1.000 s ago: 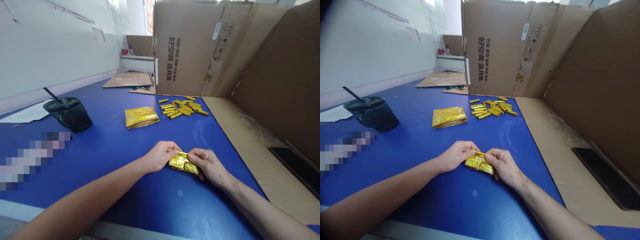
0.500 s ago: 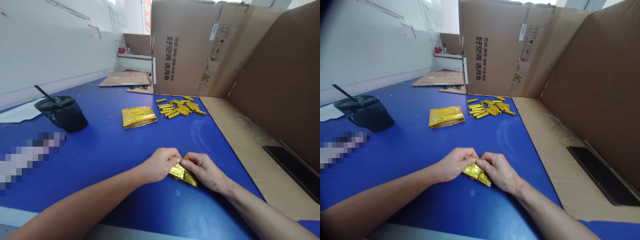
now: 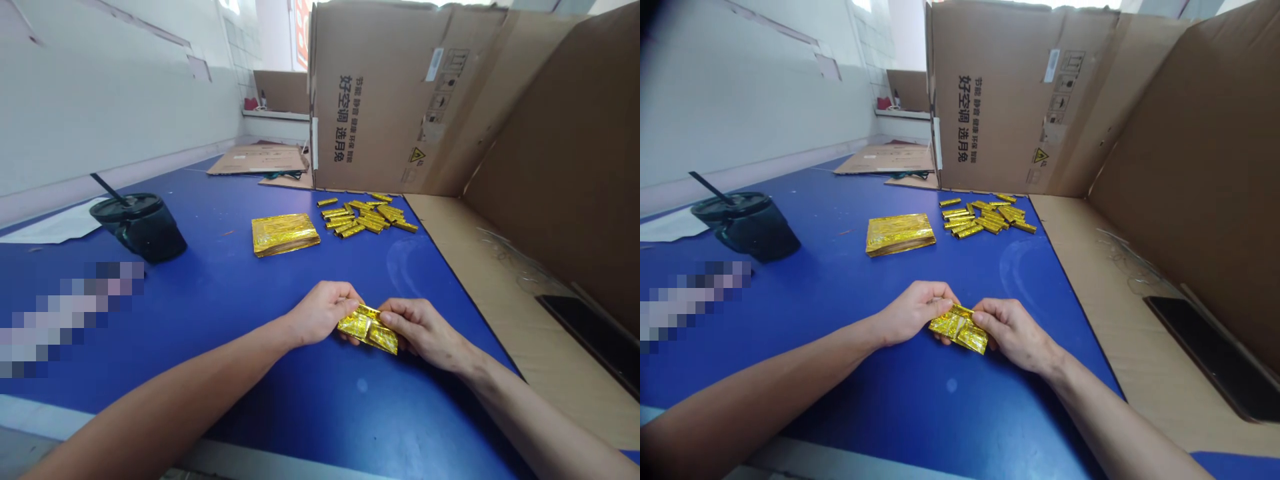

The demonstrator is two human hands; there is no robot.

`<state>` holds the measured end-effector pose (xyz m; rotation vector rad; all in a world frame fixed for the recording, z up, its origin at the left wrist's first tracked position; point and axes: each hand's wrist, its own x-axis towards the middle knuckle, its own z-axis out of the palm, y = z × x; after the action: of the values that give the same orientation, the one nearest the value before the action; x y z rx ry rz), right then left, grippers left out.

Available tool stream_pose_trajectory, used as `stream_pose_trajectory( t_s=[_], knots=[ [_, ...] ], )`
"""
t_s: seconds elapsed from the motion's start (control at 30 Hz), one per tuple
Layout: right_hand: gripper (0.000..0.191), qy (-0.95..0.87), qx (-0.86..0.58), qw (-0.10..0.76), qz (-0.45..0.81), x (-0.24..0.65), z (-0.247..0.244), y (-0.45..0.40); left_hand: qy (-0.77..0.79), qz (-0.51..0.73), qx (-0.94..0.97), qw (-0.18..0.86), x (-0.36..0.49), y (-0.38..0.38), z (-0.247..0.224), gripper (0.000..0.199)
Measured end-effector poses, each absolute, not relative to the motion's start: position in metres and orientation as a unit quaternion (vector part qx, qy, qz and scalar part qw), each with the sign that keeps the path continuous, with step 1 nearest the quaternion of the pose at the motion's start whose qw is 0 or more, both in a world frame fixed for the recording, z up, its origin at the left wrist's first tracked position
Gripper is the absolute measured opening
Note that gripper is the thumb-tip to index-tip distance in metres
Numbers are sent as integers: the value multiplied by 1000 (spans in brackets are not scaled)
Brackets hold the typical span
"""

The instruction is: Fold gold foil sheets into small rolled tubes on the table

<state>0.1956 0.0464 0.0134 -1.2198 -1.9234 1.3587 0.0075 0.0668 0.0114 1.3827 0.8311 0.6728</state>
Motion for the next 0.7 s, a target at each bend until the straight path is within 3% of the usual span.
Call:
stream_pose_trajectory(
  t_s=[0.5,0.7],
  knots=[
    [31,-687,-478,242,491,195,13,48,366,292,620,630,3,73,7,16],
    [28,-705,-468,230,481,189,13,42,402,257,738,477,5,67,10,14]
  ],
)
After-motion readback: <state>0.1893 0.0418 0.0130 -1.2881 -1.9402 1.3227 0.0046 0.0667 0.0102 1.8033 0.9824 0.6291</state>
